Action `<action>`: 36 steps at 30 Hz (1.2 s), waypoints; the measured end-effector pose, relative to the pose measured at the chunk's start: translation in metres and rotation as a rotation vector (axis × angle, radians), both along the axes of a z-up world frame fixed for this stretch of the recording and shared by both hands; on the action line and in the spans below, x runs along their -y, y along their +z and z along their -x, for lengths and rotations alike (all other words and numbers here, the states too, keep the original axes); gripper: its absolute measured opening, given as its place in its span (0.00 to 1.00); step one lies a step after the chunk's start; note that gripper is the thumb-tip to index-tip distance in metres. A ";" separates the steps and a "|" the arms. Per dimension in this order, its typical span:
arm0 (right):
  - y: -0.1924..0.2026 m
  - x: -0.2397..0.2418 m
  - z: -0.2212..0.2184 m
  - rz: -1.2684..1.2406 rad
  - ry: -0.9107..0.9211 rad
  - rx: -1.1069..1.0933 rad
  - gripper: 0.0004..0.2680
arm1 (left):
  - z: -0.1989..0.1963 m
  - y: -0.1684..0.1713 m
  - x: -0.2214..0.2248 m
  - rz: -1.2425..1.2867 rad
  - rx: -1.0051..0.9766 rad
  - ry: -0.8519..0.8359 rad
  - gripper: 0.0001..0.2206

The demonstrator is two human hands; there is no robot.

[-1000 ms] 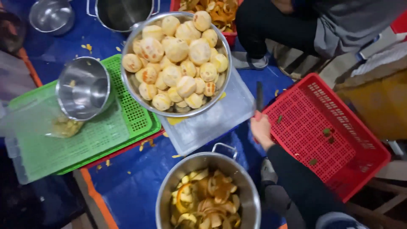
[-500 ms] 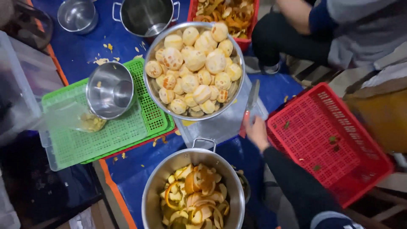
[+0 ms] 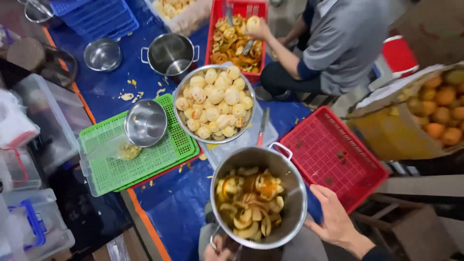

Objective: Peeling citrus fruits with a knife and collecting the peels and peeled fruit into separate containers.

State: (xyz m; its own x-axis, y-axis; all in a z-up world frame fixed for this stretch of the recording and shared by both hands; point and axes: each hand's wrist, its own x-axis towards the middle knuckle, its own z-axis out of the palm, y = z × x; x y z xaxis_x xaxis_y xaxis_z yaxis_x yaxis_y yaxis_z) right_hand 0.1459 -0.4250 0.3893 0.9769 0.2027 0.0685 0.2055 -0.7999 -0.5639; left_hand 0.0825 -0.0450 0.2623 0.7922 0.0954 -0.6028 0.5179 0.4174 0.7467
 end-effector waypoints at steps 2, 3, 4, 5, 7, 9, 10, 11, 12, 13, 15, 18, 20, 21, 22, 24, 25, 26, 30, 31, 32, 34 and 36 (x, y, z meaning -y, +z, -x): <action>0.039 -0.002 -0.004 0.063 0.096 0.084 0.34 | -0.026 0.038 0.003 0.088 -0.012 -0.018 0.24; 0.056 -0.003 -0.014 0.130 0.196 0.180 0.33 | -0.047 0.052 0.005 0.177 -0.012 -0.032 0.20; 0.063 -0.002 -0.024 0.131 0.192 0.196 0.33 | -0.072 0.098 0.007 0.176 0.004 -0.036 0.20; 0.070 0.000 -0.028 0.212 0.219 0.253 0.24 | -0.088 0.145 0.009 0.217 -0.073 -0.127 0.19; 0.093 -0.003 -0.042 0.298 0.248 0.311 0.15 | -0.114 0.200 0.009 0.262 -0.148 -0.217 0.19; 0.123 -0.012 -0.061 0.273 0.394 0.468 0.19 | -0.131 0.217 0.002 0.349 0.008 -0.280 0.23; 0.131 -0.013 -0.069 0.271 0.402 0.471 0.19 | -0.143 0.230 0.002 0.348 0.012 -0.272 0.23; 0.140 -0.015 -0.075 0.251 0.473 0.458 0.21 | -0.156 0.241 0.001 0.307 -0.017 -0.327 0.22; 0.148 -0.015 -0.082 0.231 0.544 0.444 0.22 | -0.170 0.251 0.002 0.266 -0.045 -0.383 0.20; 0.149 -0.017 -0.084 0.231 0.549 0.449 0.22 | -0.177 0.261 0.001 0.264 -0.041 -0.378 0.20; 0.151 -0.016 -0.091 0.219 0.478 0.520 0.21 | -0.192 0.281 0.000 0.249 -0.068 -0.399 0.16; 0.167 -0.016 -0.109 0.132 0.440 0.587 0.14 | -0.204 0.282 0.000 0.351 -0.030 -0.425 0.17; 0.175 -0.012 -0.117 0.083 0.447 0.574 0.17 | -0.209 0.304 0.009 0.303 -0.073 -0.425 0.16; 0.180 -0.007 -0.120 0.047 0.452 0.562 0.21 | -0.213 0.314 0.016 0.266 -0.109 -0.432 0.14; 0.184 -0.003 -0.121 0.047 0.445 0.558 0.21 | -0.213 0.317 0.021 0.265 -0.114 -0.438 0.14; 0.193 0.005 -0.126 -0.005 0.472 0.573 0.22 | -0.217 0.322 0.031 0.233 -0.143 -0.405 0.14; 0.199 0.010 -0.127 -0.006 0.467 0.567 0.22 | -0.221 0.322 0.035 0.233 -0.150 -0.409 0.14; 0.205 0.015 -0.128 -0.001 0.464 0.596 0.21 | -0.225 0.322 0.038 0.183 -0.129 -0.441 0.12; 0.242 0.025 -0.139 -0.054 0.413 0.711 0.22 | -0.244 0.346 0.057 0.019 -0.143 -0.515 0.09; 0.249 0.028 -0.141 -0.058 0.415 0.713 0.22 | -0.248 0.357 0.062 0.015 -0.143 -0.512 0.09; 0.256 0.032 -0.142 -0.060 0.396 0.751 0.22 | -0.252 0.367 0.069 -0.059 -0.126 -0.546 0.08; 0.267 0.042 -0.143 -0.058 0.380 0.786 0.22 | -0.257 0.378 0.084 -0.127 -0.110 -0.580 0.08; 0.273 0.050 -0.146 -0.048 0.362 0.781 0.23 | -0.260 0.380 0.095 -0.157 -0.122 -0.537 0.09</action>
State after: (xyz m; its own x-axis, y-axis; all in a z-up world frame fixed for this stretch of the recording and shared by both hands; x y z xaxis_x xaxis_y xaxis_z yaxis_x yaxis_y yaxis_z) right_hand 0.2923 -0.4748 0.6626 0.5219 0.4718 0.7106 0.7863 -0.5891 -0.1863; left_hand 0.3424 -0.1404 0.6426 0.6798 -0.2057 -0.7040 0.7131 -0.0393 0.7000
